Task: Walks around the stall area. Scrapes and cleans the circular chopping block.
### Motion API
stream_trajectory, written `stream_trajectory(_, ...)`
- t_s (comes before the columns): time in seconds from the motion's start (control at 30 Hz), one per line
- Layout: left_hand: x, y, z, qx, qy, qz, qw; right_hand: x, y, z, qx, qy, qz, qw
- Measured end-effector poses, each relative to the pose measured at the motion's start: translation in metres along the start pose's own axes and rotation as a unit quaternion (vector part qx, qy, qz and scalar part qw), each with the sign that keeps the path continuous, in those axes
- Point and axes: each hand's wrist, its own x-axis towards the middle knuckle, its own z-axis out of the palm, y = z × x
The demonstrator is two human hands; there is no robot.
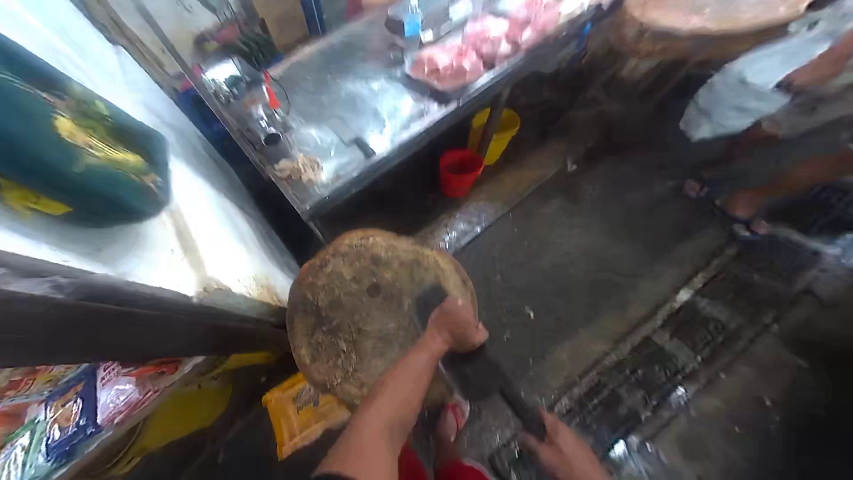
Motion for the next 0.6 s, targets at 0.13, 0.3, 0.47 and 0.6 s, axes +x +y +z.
stream_trajectory(0.13,-0.03,-0.035,0.006,-0.016,0.013,0.003,1.0,0.015,-0.03,0.012,-0.08,-0.036,0.011,0.996)
stream_trajectory(0.3,-0.103,-0.039,0.024,0.026,0.129,-0.068,0.989,-0.006,-0.039,0.023,-0.137,-0.085,-0.008,0.987)
stream_trajectory(0.47,-0.034,-0.038,0.018,0.015,0.085,0.033,0.996,0.001,-0.039,0.008,-0.074,-0.015,0.024,0.997)
stream_trajectory(0.6,-0.093,-0.055,0.018,0.019,0.091,-0.036,0.995,0.001,-0.053,0.033,-0.113,-0.082,0.003,0.99)
